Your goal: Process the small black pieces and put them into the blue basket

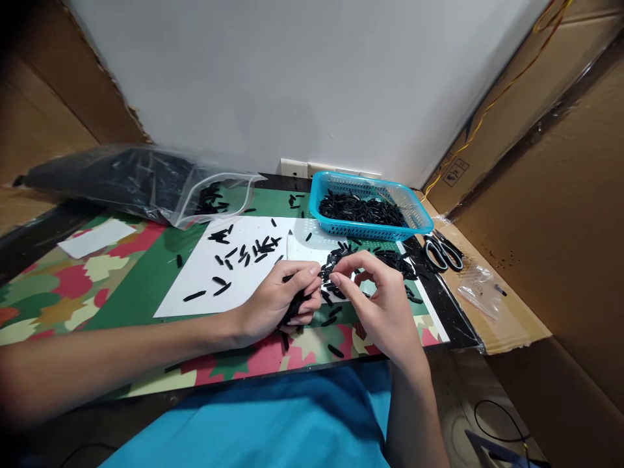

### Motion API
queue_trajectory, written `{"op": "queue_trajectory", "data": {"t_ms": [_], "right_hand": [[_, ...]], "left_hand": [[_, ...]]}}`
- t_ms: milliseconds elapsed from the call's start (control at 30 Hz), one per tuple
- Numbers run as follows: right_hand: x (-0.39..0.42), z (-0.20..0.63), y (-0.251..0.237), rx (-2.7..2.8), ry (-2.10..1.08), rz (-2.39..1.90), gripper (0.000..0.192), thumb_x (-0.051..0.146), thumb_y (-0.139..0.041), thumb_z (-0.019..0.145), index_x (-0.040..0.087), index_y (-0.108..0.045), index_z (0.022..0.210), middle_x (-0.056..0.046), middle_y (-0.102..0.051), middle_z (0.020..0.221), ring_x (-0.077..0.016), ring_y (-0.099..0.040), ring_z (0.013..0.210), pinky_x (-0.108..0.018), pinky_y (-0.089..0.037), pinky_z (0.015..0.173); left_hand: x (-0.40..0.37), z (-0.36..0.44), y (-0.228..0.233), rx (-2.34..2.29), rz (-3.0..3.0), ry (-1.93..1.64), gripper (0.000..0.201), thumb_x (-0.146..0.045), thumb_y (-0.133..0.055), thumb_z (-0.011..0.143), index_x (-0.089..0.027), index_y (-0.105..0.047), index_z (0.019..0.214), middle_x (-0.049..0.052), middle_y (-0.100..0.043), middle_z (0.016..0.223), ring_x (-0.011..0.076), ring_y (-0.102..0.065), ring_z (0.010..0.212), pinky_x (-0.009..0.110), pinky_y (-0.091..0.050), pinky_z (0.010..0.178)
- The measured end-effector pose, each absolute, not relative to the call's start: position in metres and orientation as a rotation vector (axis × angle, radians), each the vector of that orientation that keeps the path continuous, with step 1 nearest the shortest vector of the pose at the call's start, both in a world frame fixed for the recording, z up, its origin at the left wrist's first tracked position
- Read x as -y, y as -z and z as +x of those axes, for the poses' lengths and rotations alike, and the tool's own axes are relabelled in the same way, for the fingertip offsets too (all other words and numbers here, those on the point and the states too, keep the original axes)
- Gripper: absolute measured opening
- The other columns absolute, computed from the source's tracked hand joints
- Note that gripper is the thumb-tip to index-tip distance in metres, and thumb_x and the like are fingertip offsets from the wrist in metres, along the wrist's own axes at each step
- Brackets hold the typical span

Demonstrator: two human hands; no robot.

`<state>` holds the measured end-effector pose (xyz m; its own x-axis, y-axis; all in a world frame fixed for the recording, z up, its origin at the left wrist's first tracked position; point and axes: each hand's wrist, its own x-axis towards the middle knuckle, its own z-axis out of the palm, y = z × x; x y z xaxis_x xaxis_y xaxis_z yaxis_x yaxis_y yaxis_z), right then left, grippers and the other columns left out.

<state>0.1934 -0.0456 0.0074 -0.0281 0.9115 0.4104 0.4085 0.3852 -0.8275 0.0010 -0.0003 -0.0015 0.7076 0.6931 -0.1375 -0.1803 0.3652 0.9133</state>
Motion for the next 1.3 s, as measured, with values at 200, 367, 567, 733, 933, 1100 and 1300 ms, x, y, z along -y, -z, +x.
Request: {"op": "queue_trajectory", "data": {"t_ms": [200, 367, 567, 733, 933, 1100, 1300], "right_hand": [[0.046, 0.196, -0.006, 1.648, -0.587, -1.196, 0.004, 0.026, -0.075, 0.099, 0.023, -0.078, 0.097, -0.003, -0.079, 0.094, -0.0188, -0.072, 0.087, -0.03, -0.057, 0.075], [0.047, 0.193, -0.005, 1.629, -0.533, -1.19, 0.005, 0.023, -0.075, 0.098, 0.023, -0.077, 0.094, -0.001, -0.079, 0.092, -0.0173, -0.072, 0.084, -0.029, -0.056, 0.075], [0.047, 0.195, -0.004, 1.66, -0.515, -1.19, 0.005, 0.023, -0.076, 0.098, 0.023, -0.078, 0.094, -0.001, -0.079, 0.091, -0.0169, -0.072, 0.082, -0.028, -0.056, 0.073], [0.052, 0.201, -0.009, 1.661, -0.508, -1.252, 0.009, 0.026, -0.077, 0.097, 0.023, -0.078, 0.089, 0.0, -0.078, 0.086, -0.0158, -0.07, 0.076, -0.026, -0.054, 0.069], [0.065, 0.193, -0.022, 2.176, -0.877, -1.11, 0.01, 0.025, -0.073, 0.102, 0.025, -0.08, 0.094, 0.003, -0.08, 0.085, -0.0128, -0.069, 0.072, -0.025, -0.048, 0.065], [0.07, 0.171, -0.013, 2.393, -0.771, -1.266, 0.006, 0.024, -0.076, 0.1, 0.027, -0.081, 0.097, 0.002, -0.082, 0.091, -0.0165, -0.073, 0.076, -0.028, -0.044, 0.068], [0.072, 0.157, -0.009, 2.505, -0.532, -1.371, 0.016, 0.014, -0.069, 0.101, 0.023, -0.076, 0.089, 0.0, -0.077, 0.086, -0.0168, -0.07, 0.072, -0.03, -0.039, 0.064]], "left_hand": [[-0.001, 0.001, 0.004, -0.556, 1.086, -0.633, 0.052, -0.063, -0.071, 0.094, -0.021, -0.044, 0.079, -0.007, -0.048, 0.06, 0.0049, -0.038, 0.044, 0.013, -0.026, 0.038], [0.0, 0.001, 0.005, -0.541, 1.061, -0.621, 0.051, -0.06, -0.071, 0.094, -0.022, -0.043, 0.078, -0.007, -0.048, 0.059, 0.0047, -0.037, 0.044, 0.012, -0.027, 0.038], [-0.001, 0.002, 0.006, -0.511, 1.069, -0.648, 0.053, -0.061, -0.073, 0.092, -0.021, -0.042, 0.076, -0.007, -0.047, 0.058, 0.0044, -0.037, 0.044, 0.011, -0.028, 0.038], [0.0, 0.002, 0.004, -0.56, 1.04, -0.637, 0.054, -0.064, -0.073, 0.091, -0.022, -0.042, 0.077, -0.008, -0.046, 0.059, 0.0048, -0.036, 0.043, 0.011, -0.024, 0.036], [0.002, 0.002, 0.002, -0.629, 1.019, -0.688, 0.051, -0.065, -0.068, 0.094, -0.023, -0.042, 0.079, -0.007, -0.046, 0.061, 0.0054, -0.036, 0.042, 0.012, -0.022, 0.034], [0.001, 0.003, 0.003, -0.656, 0.952, -0.74, 0.046, -0.06, -0.065, 0.096, -0.023, -0.043, 0.079, -0.008, -0.044, 0.061, 0.0059, -0.035, 0.043, 0.012, -0.023, 0.033], [-0.003, 0.004, 0.001, -0.69, 0.862, -0.758, 0.038, -0.049, -0.061, 0.099, -0.023, -0.042, 0.079, -0.008, -0.043, 0.062, 0.0061, -0.035, 0.042, 0.011, -0.022, 0.032]]}}
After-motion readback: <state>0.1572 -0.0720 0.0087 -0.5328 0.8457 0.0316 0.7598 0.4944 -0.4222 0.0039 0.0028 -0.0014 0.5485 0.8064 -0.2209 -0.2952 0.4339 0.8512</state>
